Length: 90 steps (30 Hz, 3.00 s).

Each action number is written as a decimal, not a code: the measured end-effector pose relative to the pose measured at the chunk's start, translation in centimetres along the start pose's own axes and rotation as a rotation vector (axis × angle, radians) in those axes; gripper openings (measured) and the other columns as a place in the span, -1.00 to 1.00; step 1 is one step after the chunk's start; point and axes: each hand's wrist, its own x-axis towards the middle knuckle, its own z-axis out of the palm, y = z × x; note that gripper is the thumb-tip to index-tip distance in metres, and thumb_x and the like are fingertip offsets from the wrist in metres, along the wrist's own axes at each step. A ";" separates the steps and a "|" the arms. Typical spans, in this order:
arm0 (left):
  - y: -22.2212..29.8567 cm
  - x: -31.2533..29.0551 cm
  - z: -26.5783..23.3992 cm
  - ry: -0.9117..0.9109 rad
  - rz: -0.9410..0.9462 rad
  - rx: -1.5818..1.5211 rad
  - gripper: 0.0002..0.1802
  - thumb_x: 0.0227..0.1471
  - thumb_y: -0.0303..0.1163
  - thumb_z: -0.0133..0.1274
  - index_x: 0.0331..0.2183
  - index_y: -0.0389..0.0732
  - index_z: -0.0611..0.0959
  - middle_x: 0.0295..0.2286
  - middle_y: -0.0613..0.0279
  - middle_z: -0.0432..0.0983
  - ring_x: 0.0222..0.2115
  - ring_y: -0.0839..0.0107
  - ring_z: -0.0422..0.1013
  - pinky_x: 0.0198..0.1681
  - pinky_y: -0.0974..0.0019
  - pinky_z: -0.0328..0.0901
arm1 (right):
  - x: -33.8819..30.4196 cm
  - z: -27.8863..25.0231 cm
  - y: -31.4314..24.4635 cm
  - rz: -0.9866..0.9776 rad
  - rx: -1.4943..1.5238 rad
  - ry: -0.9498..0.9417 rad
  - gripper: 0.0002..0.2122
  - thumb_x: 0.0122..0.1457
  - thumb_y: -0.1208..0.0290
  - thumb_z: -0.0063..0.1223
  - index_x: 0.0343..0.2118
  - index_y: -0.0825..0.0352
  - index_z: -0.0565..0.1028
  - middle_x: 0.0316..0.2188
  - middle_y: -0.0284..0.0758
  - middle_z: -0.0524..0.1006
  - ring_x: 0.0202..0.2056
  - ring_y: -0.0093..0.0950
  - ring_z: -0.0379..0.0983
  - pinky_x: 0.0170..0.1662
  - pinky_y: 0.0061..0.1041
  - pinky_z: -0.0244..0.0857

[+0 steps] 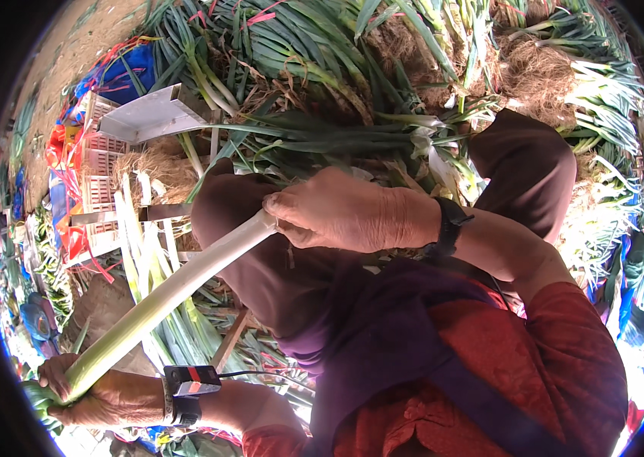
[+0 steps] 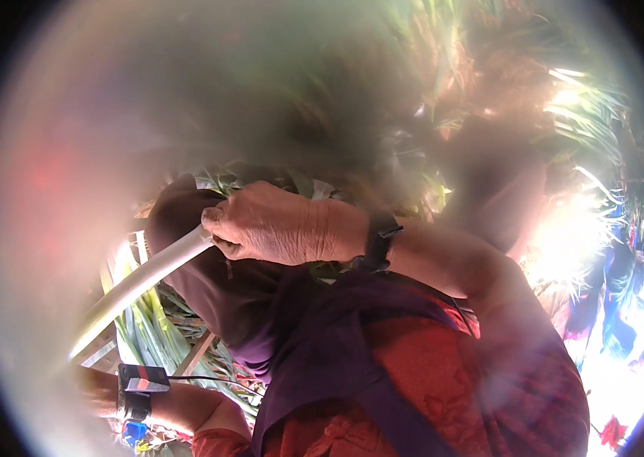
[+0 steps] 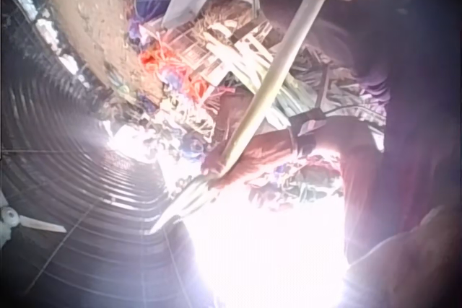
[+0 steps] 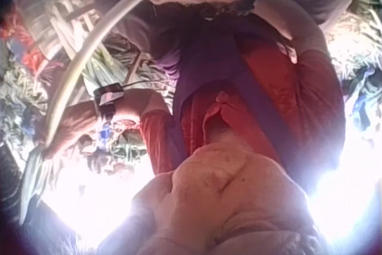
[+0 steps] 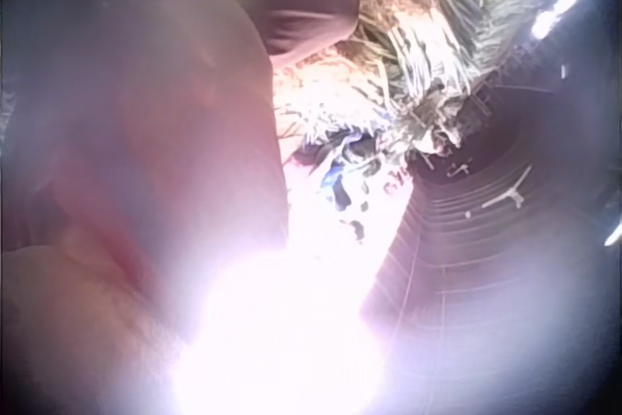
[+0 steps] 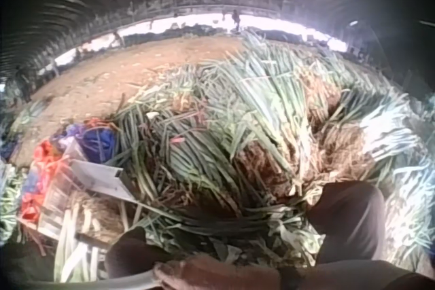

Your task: Manually peeling the outer layers and sorting green onions in an agricultural processing area.

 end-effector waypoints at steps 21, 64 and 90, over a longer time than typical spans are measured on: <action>1.2 -1.3 -2.1 -0.224 -0.135 0.051 -0.52 0.02 -0.04 0.07 -0.07 -0.10 0.49 -0.11 0.06 0.37 -0.08 0.12 0.29 0.07 0.16 0.17 | 0.8 1.0 1.5 0.083 0.254 0.210 -0.93 0.02 0.50 -0.03 -0.45 0.36 0.46 -0.62 -0.17 0.49 -0.61 -0.24 0.45 -0.51 -0.37 0.32; 1.7 -1.9 -0.1 -0.044 0.069 0.133 -0.43 -0.03 0.04 0.08 -0.12 -0.20 0.44 -0.31 0.13 0.36 -0.32 0.30 0.29 -0.25 0.32 0.25 | -1.0 -0.7 0.3 -0.083 0.121 -0.038 -0.88 -0.02 0.44 0.04 -0.44 0.34 0.40 -0.52 -0.28 0.37 -0.42 -0.28 0.42 -0.34 -0.35 0.36; -10.4 -0.1 0.5 0.198 -0.135 0.048 -0.36 -0.06 0.09 0.09 -0.15 -0.27 0.42 -0.43 0.17 0.35 -0.46 0.40 0.29 -0.44 0.42 0.31 | -6.2 -5.2 10.0 0.434 0.388 0.262 -0.64 0.06 0.56 0.00 -0.02 0.37 0.36 -0.01 -0.19 0.38 0.08 -0.30 0.27 0.16 -0.35 0.12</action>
